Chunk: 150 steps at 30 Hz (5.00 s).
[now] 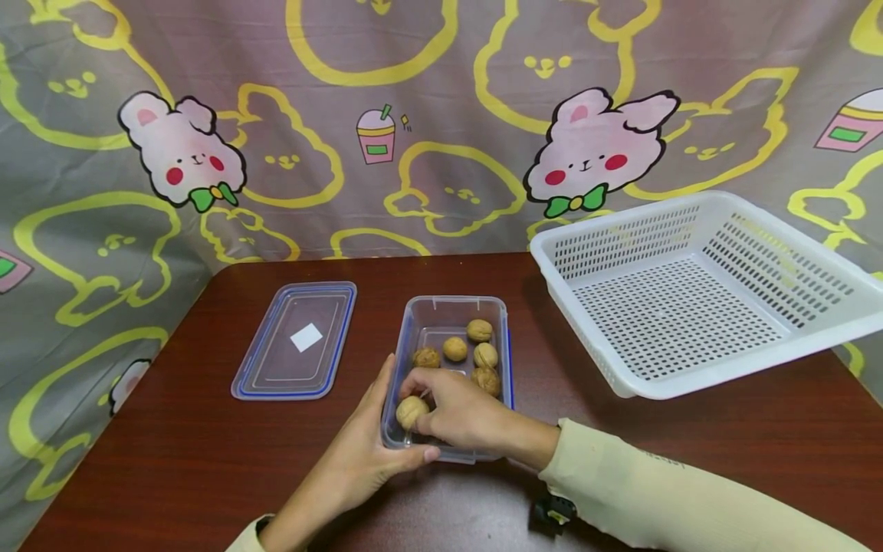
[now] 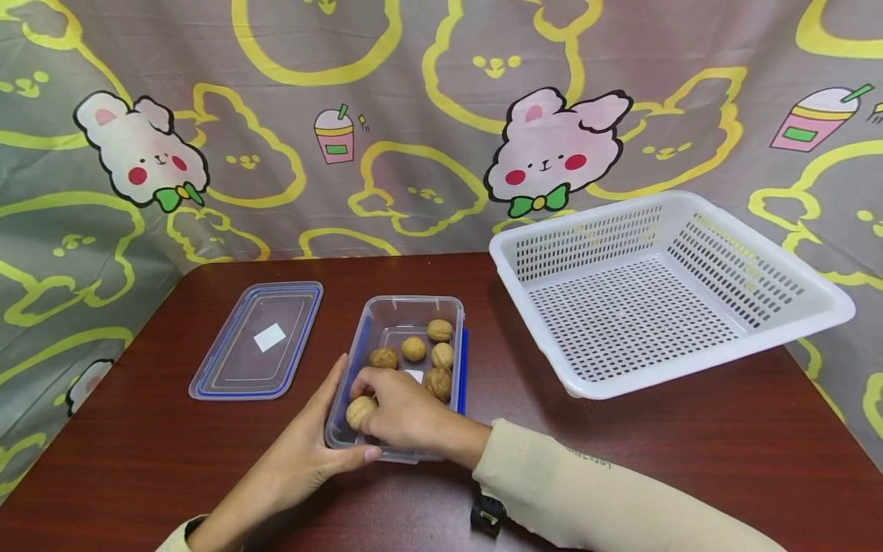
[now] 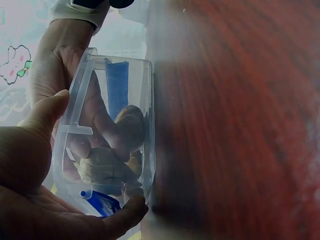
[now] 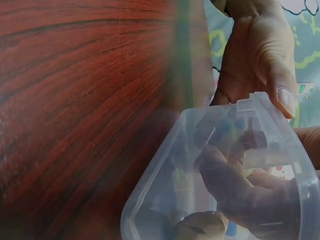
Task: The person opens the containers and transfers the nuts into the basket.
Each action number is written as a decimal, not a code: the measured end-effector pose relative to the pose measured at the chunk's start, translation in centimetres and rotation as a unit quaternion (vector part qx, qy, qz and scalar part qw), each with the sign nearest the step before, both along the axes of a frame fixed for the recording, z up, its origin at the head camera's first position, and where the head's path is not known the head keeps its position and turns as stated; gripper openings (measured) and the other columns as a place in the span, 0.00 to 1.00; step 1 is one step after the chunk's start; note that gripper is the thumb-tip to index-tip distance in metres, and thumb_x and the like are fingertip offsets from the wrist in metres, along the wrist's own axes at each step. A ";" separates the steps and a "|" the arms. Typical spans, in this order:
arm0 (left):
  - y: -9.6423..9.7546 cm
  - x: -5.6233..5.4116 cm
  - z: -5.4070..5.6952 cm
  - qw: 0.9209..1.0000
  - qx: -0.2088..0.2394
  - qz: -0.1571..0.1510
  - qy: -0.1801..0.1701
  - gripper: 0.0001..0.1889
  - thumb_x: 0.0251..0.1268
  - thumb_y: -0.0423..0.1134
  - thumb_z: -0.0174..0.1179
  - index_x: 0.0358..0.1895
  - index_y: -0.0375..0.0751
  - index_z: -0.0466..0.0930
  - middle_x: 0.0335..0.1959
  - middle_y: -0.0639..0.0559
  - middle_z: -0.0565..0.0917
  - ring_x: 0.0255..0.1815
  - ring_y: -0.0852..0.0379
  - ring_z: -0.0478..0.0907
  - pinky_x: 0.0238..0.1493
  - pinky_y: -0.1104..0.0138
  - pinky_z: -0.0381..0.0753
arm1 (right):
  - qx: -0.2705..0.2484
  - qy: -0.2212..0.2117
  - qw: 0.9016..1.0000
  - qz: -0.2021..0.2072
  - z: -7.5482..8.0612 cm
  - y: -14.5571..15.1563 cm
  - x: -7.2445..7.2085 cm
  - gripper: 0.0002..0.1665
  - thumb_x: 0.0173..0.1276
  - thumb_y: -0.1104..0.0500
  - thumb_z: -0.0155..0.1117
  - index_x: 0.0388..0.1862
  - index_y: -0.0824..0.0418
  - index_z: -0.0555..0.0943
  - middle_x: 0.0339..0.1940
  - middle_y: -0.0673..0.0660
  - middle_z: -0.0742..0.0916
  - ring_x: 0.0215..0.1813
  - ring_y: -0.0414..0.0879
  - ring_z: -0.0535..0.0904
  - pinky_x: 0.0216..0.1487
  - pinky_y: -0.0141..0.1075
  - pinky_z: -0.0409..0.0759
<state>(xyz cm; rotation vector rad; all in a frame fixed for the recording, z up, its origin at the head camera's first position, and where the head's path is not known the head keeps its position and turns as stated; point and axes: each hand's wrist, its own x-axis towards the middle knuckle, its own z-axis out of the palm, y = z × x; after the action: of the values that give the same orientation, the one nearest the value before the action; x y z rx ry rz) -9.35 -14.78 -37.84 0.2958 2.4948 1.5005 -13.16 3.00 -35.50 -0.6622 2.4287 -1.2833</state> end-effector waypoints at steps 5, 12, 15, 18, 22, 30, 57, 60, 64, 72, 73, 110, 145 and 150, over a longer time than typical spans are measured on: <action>0.0 0.0 0.0 1.000 -0.002 0.000 -0.003 0.70 0.51 0.47 0.83 0.87 0.42 0.37 0.87 0.37 0.45 0.85 0.38 0.52 0.82 0.42 0.51 | -0.007 -0.006 1.000 0.000 0.0 0.1 0.0 0.17 0.58 0.72 0.68 0.46 0.59 0.84 0.40 0.53 0.89 0.45 0.44 0.81 0.51 0.41 0.80; 0.1 0.1 0.1 1.000 -0.001 0.005 -0.011 0.70 0.50 0.47 0.83 0.87 0.41 0.36 0.87 0.37 0.46 0.85 0.39 0.52 0.83 0.42 0.50 | -0.018 0.000 1.000 -0.003 0.4 0.2 -0.1 0.19 0.57 0.71 0.69 0.48 0.60 0.84 0.44 0.54 0.89 0.48 0.45 0.82 0.53 0.41 0.81; 0.1 0.1 0.1 1.000 -0.001 0.002 -0.010 0.70 0.50 0.47 0.83 0.87 0.41 0.35 0.87 0.38 0.45 0.85 0.39 0.52 0.83 0.42 0.49 | -0.014 0.007 1.000 -0.009 0.8 0.5 -0.2 0.18 0.58 0.70 0.70 0.49 0.60 0.84 0.44 0.53 0.89 0.48 0.44 0.83 0.54 0.41 0.81; 0.0 0.1 0.2 1.000 0.000 -0.001 -0.010 0.70 0.51 0.47 0.82 0.87 0.42 0.34 0.88 0.40 0.44 0.85 0.39 0.52 0.82 0.40 0.50 | -0.019 0.014 1.000 -0.011 1.4 1.0 -0.3 0.18 0.60 0.69 0.70 0.49 0.60 0.84 0.44 0.53 0.89 0.49 0.43 0.83 0.55 0.42 0.82; 0.0 0.2 0.1 1.000 0.008 0.001 -0.011 0.70 0.51 0.46 0.83 0.87 0.43 0.34 0.88 0.40 0.45 0.83 0.40 0.58 0.81 0.41 0.54 | -0.047 0.012 0.999 -0.009 2.5 1.9 -0.4 0.18 0.61 0.69 0.69 0.51 0.61 0.84 0.44 0.53 0.89 0.49 0.43 0.84 0.54 0.39 0.81; 0.0 0.2 0.1 1.000 0.003 0.003 -0.011 0.71 0.52 0.46 0.82 0.87 0.46 0.33 0.87 0.40 0.48 0.81 0.40 0.62 0.79 0.42 0.60 | -0.084 -0.024 0.995 -0.041 5.4 4.2 -0.5 0.17 0.65 0.68 0.67 0.53 0.60 0.85 0.50 0.56 0.88 0.53 0.47 0.84 0.48 0.36 0.81; 0.1 0.1 0.1 1.000 -0.007 0.012 -0.012 0.71 0.49 0.46 0.84 0.87 0.47 0.34 0.88 0.42 0.46 0.84 0.39 0.54 0.82 0.41 0.51 | -0.248 -0.098 0.961 -0.071 10.7 18.5 -8.9 0.17 0.74 0.69 0.64 0.59 0.58 0.84 0.58 0.56 0.86 0.55 0.51 0.86 0.58 0.39 0.87; 0.1 0.1 0.1 1.000 -0.009 0.012 -0.011 0.72 0.49 0.46 0.84 0.87 0.47 0.34 0.88 0.42 0.47 0.84 0.39 0.54 0.82 0.41 0.52 | -0.263 -0.100 0.956 -0.083 10.4 19.8 -9.9 0.17 0.74 0.70 0.63 0.58 0.58 0.84 0.58 0.56 0.86 0.56 0.50 0.86 0.57 0.38 0.87; 0.1 0.1 0.1 1.000 -0.014 0.013 -0.010 0.72 0.49 0.47 0.84 0.87 0.47 0.34 0.88 0.42 0.47 0.84 0.39 0.55 0.82 0.40 0.52 | -0.286 -0.113 0.948 -0.082 9.9 21.5 -11.4 0.19 0.74 0.73 0.61 0.59 0.58 0.85 0.57 0.55 0.87 0.55 0.50 0.87 0.55 0.38 0.88; 0.1 0.1 0.1 1.000 -0.017 0.013 -0.010 0.72 0.48 0.48 0.84 0.87 0.46 0.35 0.88 0.43 0.47 0.84 0.40 0.54 0.82 0.40 0.52 | -0.287 -0.137 0.945 -0.078 8.7 23.7 -13.8 0.20 0.75 0.74 0.59 0.58 0.58 0.86 0.58 0.54 0.88 0.56 0.49 0.87 0.55 0.39 0.88; 0.1 0.2 0.1 1.000 -0.017 0.013 -0.009 0.72 0.48 0.48 0.84 0.87 0.46 0.35 0.88 0.43 0.47 0.84 0.40 0.54 0.82 0.40 0.52 | -0.285 -0.142 0.945 -0.078 8.5 23.9 -13.9 0.20 0.75 0.74 0.59 0.58 0.58 0.86 0.58 0.54 0.88 0.55 0.49 0.87 0.55 0.39 0.88; 0.1 0.1 0.2 1.000 -0.020 0.014 -0.013 0.72 0.48 0.48 0.84 0.88 0.49 0.35 0.88 0.43 0.47 0.84 0.39 0.55 0.81 0.40 0.53 | 0.072 -0.159 0.982 -0.068 2.7 24.5 -17.5 0.26 0.72 0.68 0.66 0.68 0.69 0.79 0.68 0.65 0.80 0.60 0.53 0.77 0.63 0.46 0.84; 0.1 0.2 0.1 1.000 -0.014 0.012 -0.009 0.71 0.48 0.48 0.84 0.88 0.48 0.35 0.87 0.42 0.49 0.82 0.39 0.59 0.80 0.41 0.56 | 0.142 -0.046 0.986 -0.079 5.5 23.6 -17.1 0.19 0.71 0.68 0.66 0.60 0.68 0.84 0.61 0.67 0.86 0.61 0.56 0.80 0.66 0.56 0.80; 0.1 0.2 0.1 1.000 -0.016 0.015 -0.013 0.71 0.49 0.48 0.84 0.88 0.49 0.35 0.87 0.41 0.49 0.82 0.38 0.59 0.80 0.40 0.58 | 0.147 -0.014 0.985 -0.089 8.1 22.4 -16.1 0.21 0.73 0.64 0.66 0.64 0.66 0.82 0.62 0.65 0.86 0.61 0.56 0.81 0.66 0.55 0.79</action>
<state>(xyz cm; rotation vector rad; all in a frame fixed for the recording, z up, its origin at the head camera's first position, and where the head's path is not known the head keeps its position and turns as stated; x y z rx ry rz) -9.16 -14.72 -37.72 0.2324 2.5104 1.4658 -29.30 25.41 -27.38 -0.3517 2.6279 -0.9548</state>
